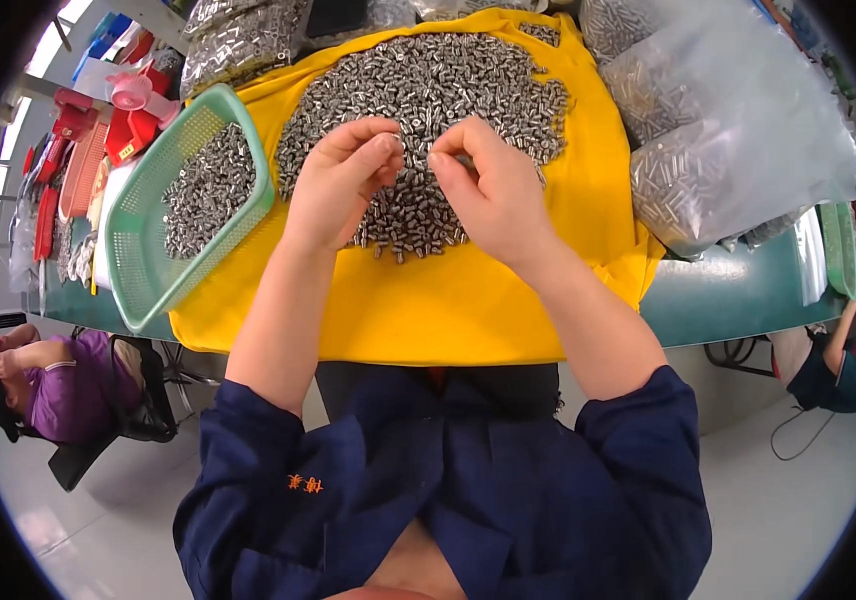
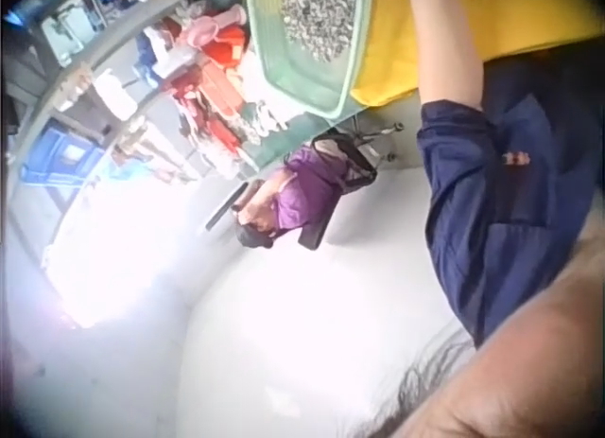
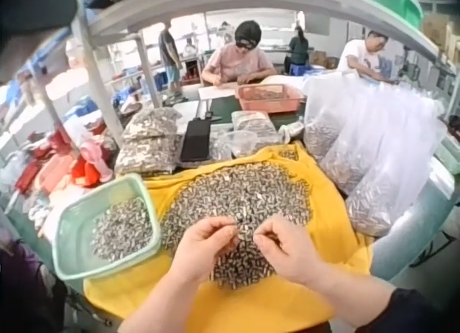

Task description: Sorting and inspecting small metal pins manually at a factory workbench.

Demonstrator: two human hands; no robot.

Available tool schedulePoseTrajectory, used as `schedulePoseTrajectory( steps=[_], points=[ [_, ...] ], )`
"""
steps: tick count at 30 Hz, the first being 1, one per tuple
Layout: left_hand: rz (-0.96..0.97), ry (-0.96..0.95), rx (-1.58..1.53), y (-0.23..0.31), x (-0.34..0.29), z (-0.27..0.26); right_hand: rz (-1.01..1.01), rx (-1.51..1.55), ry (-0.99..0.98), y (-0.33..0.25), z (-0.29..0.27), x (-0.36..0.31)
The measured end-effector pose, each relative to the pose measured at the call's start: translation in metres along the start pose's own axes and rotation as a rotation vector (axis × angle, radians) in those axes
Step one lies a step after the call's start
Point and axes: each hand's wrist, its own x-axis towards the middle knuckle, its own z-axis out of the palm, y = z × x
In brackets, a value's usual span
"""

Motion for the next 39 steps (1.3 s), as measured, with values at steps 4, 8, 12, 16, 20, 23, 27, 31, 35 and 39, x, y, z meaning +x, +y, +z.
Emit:
schedulePoseTrajectory(
  steps=[4,8,12,16,20,23,27,31,35,39],
  points=[
    [-0.081,-0.145,-0.228,-0.005,-0.003,0.002,0.001,0.059,-0.007,0.002,-0.002,0.000],
    [-0.121,-0.168,-0.257,-0.009,-0.004,0.005,0.045,0.203,-0.053,-0.001,-0.004,-0.001],
    [-0.123,-0.181,-0.301,-0.009,-0.005,0.007,0.015,0.192,-0.037,-0.001,-0.004,-0.001],
    [-0.095,-0.147,-0.243,-0.008,-0.005,0.008,-0.025,0.014,-0.050,-0.011,-0.007,-0.001],
    [-0.023,-0.140,-0.167,-0.013,-0.004,0.008,-0.047,-0.065,-0.047,-0.012,-0.007,-0.002],
    [-0.002,-0.108,-0.127,-0.011,-0.006,0.010,-0.086,-0.105,-0.026,-0.009,-0.004,-0.002],
    [0.044,-0.084,-0.007,-0.008,-0.007,0.010,-0.114,-0.129,-0.017,-0.005,0.000,-0.002],
    [0.181,0.006,0.048,0.006,-0.011,0.009,-0.100,-0.020,0.040,-0.009,0.000,-0.005],
    [0.587,0.412,0.328,0.046,-0.034,-0.036,-0.134,-0.025,0.123,-0.004,-0.010,-0.002],
    [0.384,0.829,1.296,0.087,-0.077,-0.088,-0.125,0.037,0.115,-0.009,-0.006,0.001]
  ],
)
